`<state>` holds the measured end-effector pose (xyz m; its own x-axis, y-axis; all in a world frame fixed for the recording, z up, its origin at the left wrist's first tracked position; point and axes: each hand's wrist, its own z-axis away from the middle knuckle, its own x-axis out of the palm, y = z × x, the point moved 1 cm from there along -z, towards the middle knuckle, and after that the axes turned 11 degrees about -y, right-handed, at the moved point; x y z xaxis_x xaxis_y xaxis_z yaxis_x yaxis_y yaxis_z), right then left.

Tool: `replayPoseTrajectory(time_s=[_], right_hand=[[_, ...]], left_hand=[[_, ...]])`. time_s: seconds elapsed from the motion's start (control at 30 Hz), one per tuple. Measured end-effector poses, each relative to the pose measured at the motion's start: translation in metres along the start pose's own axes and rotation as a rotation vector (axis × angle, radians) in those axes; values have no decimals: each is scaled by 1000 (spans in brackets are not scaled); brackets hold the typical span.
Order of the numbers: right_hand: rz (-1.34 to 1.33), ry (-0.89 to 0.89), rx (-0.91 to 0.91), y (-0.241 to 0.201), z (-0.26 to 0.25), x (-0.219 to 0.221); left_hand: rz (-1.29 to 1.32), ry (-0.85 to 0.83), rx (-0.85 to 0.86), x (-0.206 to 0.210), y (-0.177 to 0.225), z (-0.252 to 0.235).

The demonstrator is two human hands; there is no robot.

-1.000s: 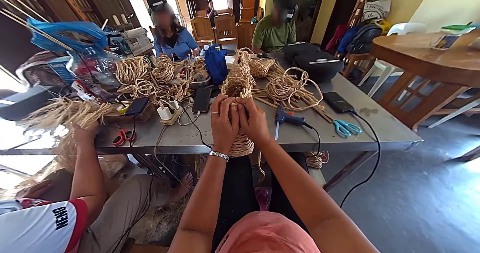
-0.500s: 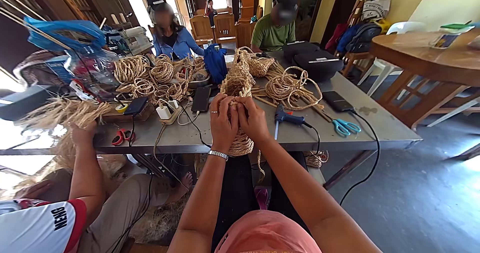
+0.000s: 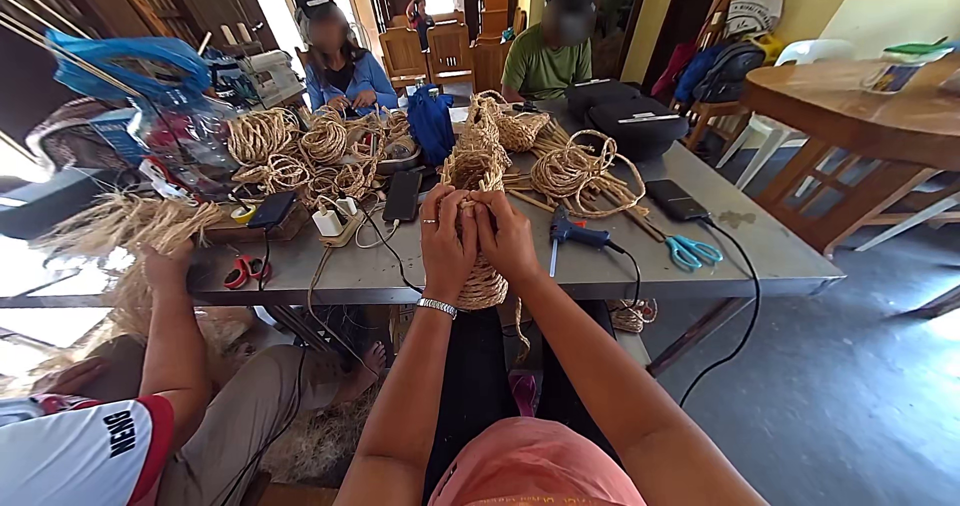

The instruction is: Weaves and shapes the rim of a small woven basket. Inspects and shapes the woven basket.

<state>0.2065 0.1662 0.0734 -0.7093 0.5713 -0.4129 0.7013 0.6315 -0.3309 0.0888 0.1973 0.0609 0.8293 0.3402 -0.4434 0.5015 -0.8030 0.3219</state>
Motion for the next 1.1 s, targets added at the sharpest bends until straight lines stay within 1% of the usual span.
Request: replayPoseTrajectory(time_s=[1.1], right_hand=[[-4, -8, 22, 0, 1, 1]], left_hand=[[0, 7, -1, 1, -1, -1]])
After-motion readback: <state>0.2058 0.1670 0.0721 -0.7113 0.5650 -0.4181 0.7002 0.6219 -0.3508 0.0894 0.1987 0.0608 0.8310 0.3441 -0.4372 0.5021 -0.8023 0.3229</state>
